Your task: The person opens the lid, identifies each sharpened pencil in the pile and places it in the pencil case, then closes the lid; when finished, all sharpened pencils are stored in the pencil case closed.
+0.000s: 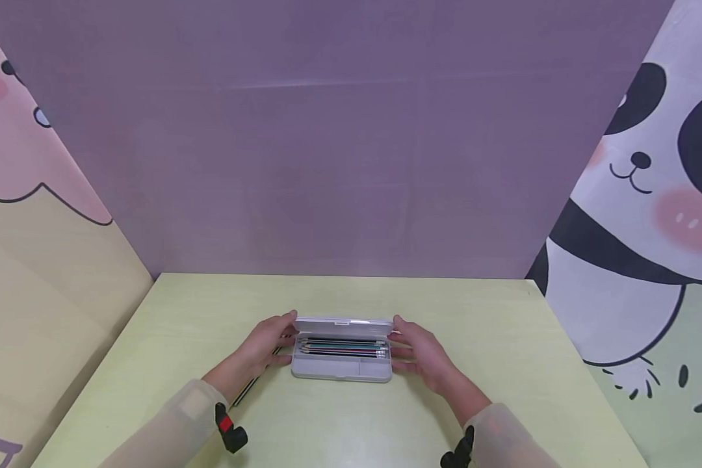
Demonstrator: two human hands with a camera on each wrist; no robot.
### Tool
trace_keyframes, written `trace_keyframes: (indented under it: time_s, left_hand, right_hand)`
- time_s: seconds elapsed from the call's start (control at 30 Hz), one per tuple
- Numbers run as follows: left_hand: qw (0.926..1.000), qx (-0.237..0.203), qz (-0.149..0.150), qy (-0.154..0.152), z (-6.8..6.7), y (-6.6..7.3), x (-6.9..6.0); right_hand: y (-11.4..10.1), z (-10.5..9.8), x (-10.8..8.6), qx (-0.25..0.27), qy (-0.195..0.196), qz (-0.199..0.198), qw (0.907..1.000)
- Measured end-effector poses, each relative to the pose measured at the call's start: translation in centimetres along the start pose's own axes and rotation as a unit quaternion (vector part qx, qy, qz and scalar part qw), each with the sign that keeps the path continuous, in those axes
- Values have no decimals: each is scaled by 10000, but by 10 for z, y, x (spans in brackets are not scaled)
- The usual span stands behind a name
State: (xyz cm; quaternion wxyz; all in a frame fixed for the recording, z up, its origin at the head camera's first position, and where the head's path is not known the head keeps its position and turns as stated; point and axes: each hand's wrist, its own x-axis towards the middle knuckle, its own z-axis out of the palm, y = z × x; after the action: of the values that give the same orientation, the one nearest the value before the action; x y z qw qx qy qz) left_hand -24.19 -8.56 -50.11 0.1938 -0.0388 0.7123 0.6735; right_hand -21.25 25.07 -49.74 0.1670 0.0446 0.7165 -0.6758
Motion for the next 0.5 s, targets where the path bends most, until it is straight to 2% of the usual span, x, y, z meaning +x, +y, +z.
trace_keyframes:
  time_s: [0.23,0.4,0.5]
  left_hand:
    - [9977,-295,200,-576,-9,-6,-8]
    - [9965,-17,222,-807,-15,-7,-16]
    - [9954,363,309,-835,-17,-8,-18]
  right_hand:
    - [1,1,-5,-81,-28,-41,10000]
    - [5,-8,-9,-214,-390,-226,9988]
    - [9,-13,-10,-225,-634,-317,9972]
